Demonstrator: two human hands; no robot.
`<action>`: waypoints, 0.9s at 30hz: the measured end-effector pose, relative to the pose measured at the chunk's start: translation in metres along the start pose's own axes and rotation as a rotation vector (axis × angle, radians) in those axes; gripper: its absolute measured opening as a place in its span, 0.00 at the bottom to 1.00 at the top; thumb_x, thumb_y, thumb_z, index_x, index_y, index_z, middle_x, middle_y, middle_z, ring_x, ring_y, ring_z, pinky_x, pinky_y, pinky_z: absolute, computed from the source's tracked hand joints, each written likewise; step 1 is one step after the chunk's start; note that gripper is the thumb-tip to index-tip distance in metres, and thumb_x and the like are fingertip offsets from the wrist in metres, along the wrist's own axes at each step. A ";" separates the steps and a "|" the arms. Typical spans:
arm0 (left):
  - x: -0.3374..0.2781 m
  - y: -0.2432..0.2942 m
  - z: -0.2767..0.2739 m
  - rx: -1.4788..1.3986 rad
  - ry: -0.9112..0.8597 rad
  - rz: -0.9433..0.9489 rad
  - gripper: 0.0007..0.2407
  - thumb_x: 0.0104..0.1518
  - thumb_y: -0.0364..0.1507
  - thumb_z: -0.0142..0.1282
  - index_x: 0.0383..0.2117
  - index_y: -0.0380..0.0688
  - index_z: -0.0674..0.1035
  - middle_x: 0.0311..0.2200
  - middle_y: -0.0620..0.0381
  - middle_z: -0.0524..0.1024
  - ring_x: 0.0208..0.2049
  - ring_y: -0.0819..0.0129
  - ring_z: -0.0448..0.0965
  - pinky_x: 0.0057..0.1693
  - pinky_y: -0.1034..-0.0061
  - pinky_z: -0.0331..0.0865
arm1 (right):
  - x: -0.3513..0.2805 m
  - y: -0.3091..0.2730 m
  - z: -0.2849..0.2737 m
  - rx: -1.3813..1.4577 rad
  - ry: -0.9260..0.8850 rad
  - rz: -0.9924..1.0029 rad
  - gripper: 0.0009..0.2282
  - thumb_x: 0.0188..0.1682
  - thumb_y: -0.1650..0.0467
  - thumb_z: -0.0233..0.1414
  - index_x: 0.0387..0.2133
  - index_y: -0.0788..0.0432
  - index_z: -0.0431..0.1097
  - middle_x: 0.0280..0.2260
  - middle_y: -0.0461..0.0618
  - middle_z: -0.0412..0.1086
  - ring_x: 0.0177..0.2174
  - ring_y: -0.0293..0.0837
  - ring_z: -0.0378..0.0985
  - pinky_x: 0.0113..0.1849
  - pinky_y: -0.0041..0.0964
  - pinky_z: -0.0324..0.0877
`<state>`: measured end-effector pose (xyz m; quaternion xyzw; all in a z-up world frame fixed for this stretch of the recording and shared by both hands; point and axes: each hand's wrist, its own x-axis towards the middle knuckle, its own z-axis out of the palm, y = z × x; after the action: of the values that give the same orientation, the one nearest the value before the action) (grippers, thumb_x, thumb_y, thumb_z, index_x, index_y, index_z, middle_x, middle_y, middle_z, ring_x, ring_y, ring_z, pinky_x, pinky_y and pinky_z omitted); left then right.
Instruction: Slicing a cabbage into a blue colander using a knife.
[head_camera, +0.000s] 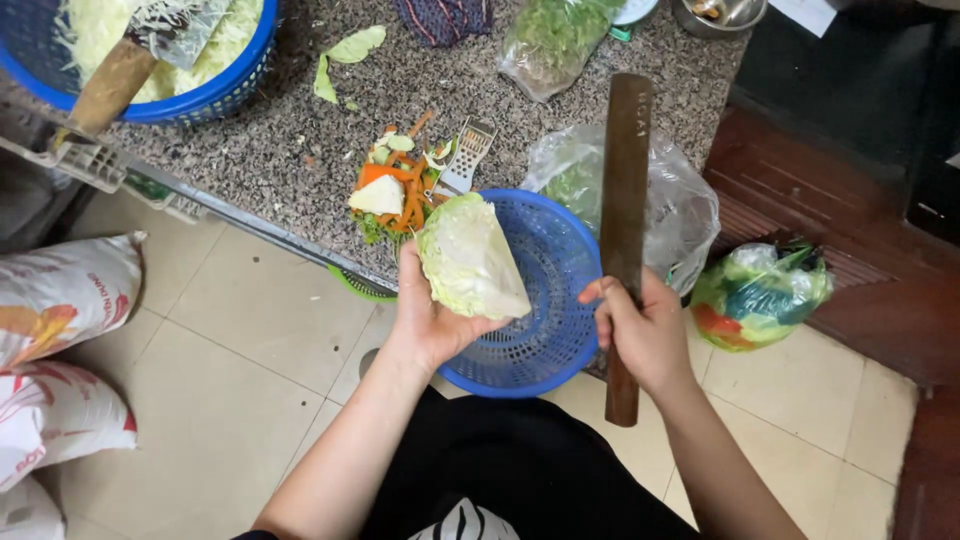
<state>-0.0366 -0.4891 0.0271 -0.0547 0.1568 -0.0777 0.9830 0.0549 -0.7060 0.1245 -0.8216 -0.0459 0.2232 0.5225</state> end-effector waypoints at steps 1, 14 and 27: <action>0.002 -0.004 0.000 0.003 0.005 0.010 0.34 0.55 0.62 0.38 0.62 0.57 0.70 0.60 0.52 0.70 0.59 0.48 0.71 0.58 0.40 0.67 | 0.000 0.009 -0.001 0.005 -0.010 -0.001 0.08 0.57 0.72 0.46 0.33 0.65 0.69 0.25 0.43 0.73 0.17 0.34 0.65 0.21 0.30 0.64; 0.016 -0.012 0.029 -0.022 -0.031 0.289 0.41 0.53 0.68 0.26 0.64 0.54 0.67 0.60 0.53 0.69 0.60 0.48 0.69 0.61 0.47 0.65 | -0.013 -0.002 0.047 0.412 -0.317 0.028 0.16 0.54 0.70 0.55 0.55 0.62 0.68 0.18 0.38 0.59 0.15 0.29 0.59 0.18 0.27 0.53; 0.002 0.022 0.065 0.170 -0.207 0.153 0.36 0.58 0.57 0.33 0.64 0.40 0.64 0.61 0.39 0.69 0.60 0.42 0.72 0.61 0.46 0.71 | 0.004 -0.026 0.044 0.020 -0.014 -0.416 0.15 0.54 0.73 0.54 0.54 0.64 0.69 0.39 0.35 0.75 0.39 0.26 0.73 0.42 0.21 0.68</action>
<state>-0.0110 -0.4622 0.0852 0.0330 0.0510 -0.0094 0.9981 0.0441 -0.6560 0.1302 -0.7876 -0.2161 0.1168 0.5650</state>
